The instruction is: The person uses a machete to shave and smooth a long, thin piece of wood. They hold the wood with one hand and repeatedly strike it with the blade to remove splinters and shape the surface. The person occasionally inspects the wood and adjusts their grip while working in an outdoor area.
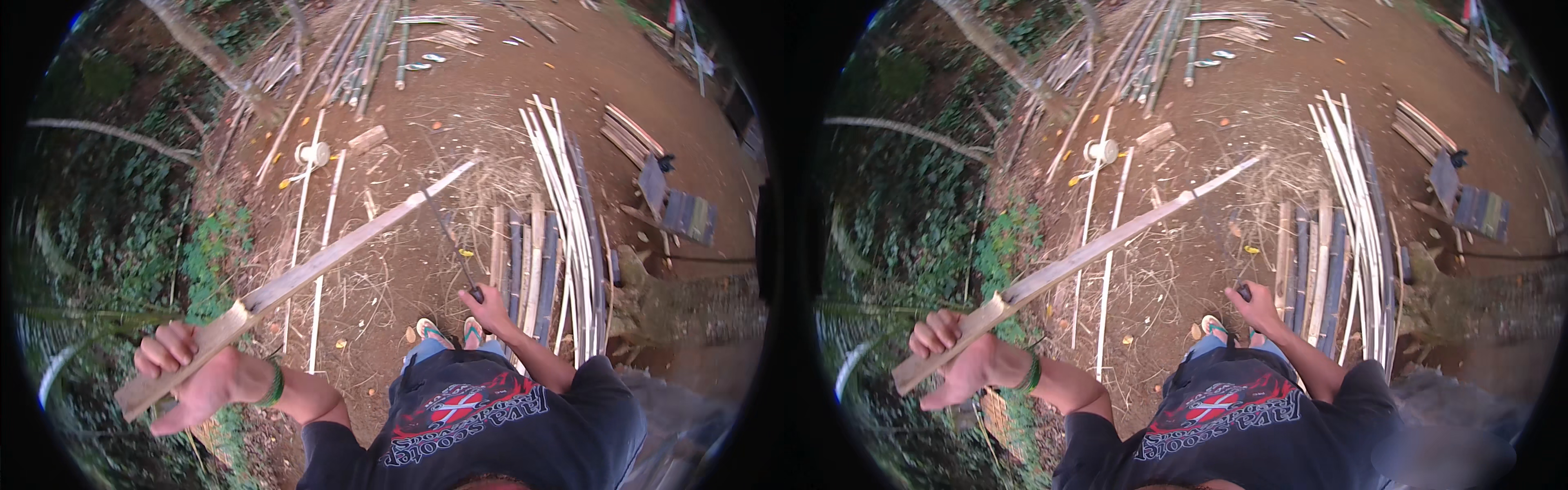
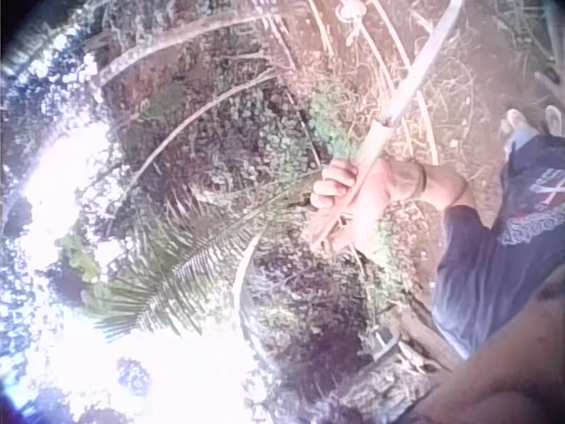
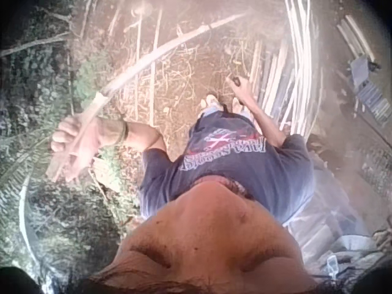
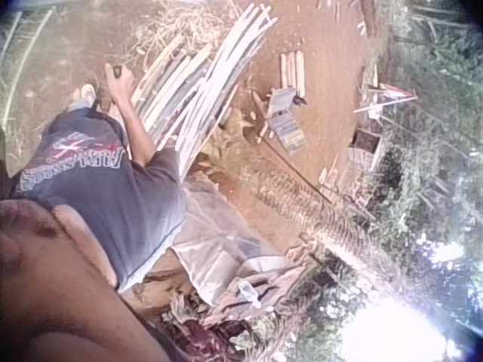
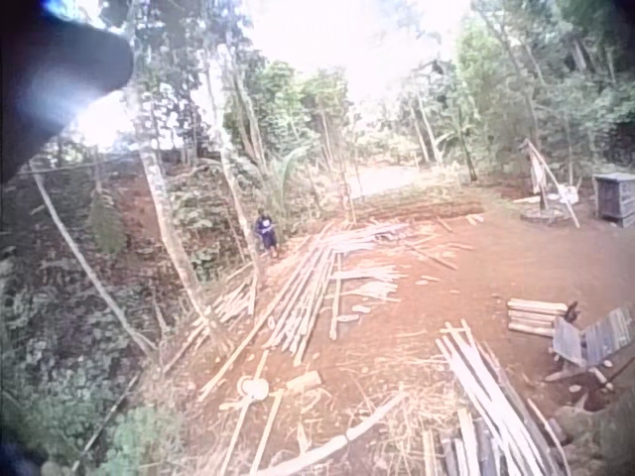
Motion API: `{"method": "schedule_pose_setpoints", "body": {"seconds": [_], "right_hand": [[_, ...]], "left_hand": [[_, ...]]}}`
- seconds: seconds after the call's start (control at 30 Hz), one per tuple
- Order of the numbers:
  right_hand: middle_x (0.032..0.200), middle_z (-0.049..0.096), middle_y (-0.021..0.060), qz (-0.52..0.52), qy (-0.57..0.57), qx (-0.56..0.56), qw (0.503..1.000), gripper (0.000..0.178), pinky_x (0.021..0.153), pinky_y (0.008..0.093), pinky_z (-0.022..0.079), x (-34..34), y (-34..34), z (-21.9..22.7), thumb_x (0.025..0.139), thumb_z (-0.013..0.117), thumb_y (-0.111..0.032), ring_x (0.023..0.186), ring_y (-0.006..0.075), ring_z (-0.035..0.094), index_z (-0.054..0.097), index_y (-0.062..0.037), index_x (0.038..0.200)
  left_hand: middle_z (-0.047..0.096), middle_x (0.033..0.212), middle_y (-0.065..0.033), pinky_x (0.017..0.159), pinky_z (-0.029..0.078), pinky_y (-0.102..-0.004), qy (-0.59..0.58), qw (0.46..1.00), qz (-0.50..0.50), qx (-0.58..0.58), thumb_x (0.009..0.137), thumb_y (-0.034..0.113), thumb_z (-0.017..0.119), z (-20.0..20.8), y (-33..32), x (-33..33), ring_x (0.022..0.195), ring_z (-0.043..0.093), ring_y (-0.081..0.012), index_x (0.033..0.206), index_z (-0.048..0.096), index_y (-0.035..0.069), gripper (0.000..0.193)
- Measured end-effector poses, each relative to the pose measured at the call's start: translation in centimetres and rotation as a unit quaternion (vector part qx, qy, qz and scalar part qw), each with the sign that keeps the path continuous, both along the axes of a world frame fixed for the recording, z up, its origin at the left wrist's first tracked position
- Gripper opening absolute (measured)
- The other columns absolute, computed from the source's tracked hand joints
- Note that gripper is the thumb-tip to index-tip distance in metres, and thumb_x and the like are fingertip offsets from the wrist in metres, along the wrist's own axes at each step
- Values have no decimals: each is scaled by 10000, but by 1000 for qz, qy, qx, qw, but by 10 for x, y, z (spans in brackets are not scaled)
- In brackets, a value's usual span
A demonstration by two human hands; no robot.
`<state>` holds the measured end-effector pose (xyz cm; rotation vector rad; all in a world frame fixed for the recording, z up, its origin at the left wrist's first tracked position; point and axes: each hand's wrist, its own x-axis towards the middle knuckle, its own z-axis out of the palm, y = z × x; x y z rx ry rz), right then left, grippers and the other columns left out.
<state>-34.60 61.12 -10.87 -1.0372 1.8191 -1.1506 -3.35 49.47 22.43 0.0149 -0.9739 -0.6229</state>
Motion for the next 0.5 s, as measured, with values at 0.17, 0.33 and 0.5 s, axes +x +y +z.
{"method": "schedule_pose_setpoints", "body": {"seconds": [0.17, 0.33, 0.5], "right_hand": [[548, 399, 5, 33, -41, -40, 998, 371, 495, 324, 303, 25, 20, 54, 895, 679, -318, 541, 98, 362, 563, -5, 732], [546, 424, -20, 123, -141, -117, 975, 322, 492, 296, 306, 68, 44, 121, 915, 645, -299, 528, 67, 380, 584, -7, 794], [548, 468, -10, 166, -164, -173, 957, 318, 486, 281, 333, 125, 73, 182, 923, 629, -294, 522, 63, 430, 586, -1, 808]], "left_hand": [[392, 688, -2, 482, 300, -271, -51, 992, -100, -56, 875, 807, 335, 8, -4, -18, 545, 360, -126, 830, 410, 118, 695], [444, 761, -49, 611, 363, -309, 9, 999, -38, -24, 904, 765, 356, 19, 17, -17, 638, 414, -164, 957, 492, 82, 698], [517, 860, -129, 794, 395, -406, 40, 996, 17, -74, 967, 698, 222, 10, 39, 8, 811, 479, -242, 1114, 527, 21, 757]]}}
